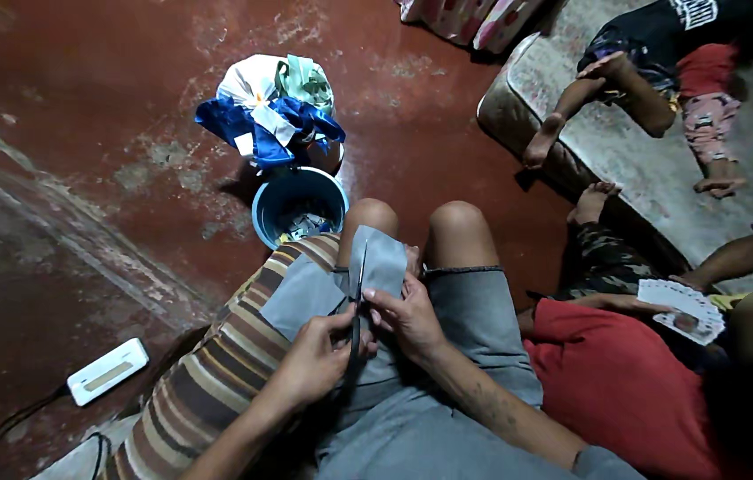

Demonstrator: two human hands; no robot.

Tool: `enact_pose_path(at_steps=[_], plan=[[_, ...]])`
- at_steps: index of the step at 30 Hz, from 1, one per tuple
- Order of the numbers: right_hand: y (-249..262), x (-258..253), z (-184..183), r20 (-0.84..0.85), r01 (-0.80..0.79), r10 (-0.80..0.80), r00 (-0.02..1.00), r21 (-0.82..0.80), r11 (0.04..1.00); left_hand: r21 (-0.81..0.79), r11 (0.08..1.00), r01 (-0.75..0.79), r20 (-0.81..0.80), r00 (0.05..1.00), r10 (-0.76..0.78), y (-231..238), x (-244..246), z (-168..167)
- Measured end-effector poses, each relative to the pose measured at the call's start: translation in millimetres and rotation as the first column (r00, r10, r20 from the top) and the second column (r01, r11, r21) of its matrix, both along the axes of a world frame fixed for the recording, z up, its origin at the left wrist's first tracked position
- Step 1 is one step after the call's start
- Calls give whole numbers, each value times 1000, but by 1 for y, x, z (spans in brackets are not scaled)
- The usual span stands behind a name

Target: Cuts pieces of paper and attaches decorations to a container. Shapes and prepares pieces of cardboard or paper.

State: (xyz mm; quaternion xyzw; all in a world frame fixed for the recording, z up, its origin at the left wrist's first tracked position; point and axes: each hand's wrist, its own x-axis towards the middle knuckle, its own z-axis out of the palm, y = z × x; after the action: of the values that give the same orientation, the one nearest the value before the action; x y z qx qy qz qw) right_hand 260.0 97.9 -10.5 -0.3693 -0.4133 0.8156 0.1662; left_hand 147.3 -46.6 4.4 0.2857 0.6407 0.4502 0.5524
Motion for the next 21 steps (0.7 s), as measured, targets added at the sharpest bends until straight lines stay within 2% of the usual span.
enact_pose_path(at_steps=[14, 21], plan=[[6, 1, 1, -42, -33, 30, 999, -58, 998, 5, 1000, -4, -11, 1000, 4, 3, 0, 1], [13, -9, 11, -35, -49, 48, 998, -23, 999, 55, 998, -13, -27, 1000, 14, 5, -5, 6]])
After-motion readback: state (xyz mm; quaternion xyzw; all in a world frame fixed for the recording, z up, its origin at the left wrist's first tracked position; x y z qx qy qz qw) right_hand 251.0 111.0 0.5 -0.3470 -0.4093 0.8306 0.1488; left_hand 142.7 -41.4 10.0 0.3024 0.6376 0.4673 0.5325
